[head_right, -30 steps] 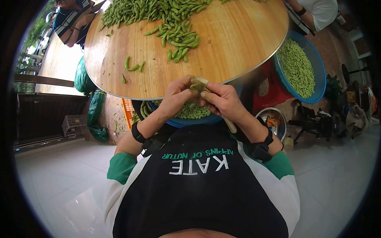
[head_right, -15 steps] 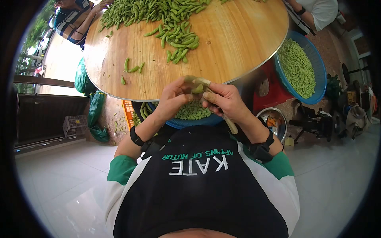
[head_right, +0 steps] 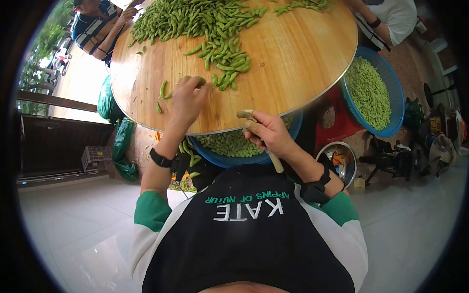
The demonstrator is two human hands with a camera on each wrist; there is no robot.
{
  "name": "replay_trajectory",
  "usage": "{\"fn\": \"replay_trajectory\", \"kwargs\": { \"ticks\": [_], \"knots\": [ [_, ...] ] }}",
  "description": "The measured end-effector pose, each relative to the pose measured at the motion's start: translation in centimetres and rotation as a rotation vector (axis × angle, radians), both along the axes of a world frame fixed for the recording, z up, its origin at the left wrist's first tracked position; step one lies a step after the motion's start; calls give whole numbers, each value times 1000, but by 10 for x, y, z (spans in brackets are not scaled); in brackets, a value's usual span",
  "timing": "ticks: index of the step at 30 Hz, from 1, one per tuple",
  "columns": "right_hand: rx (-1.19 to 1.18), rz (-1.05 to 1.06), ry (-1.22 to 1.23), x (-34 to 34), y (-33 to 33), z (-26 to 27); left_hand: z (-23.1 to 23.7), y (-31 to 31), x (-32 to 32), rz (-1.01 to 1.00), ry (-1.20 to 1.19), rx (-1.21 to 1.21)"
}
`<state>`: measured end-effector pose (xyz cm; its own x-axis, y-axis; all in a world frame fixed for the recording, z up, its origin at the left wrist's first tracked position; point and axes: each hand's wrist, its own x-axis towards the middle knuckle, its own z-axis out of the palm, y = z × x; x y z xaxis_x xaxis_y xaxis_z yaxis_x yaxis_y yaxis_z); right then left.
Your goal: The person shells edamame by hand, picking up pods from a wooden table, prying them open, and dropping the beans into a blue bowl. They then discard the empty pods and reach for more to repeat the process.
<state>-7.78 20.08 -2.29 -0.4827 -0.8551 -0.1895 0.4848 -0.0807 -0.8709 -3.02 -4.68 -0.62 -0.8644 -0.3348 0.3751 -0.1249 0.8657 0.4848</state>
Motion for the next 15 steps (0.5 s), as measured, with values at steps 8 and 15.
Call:
{"fn": "replay_trajectory", "kwargs": {
  "ticks": [8,15],
  "knots": [
    [-19,-55,-32,-2,-5,-1,-17,3,-13,70,29,40],
    [-188,-29,-223,-4,-28,6,12,47,18,-304,-57,1304]
  ]
}}
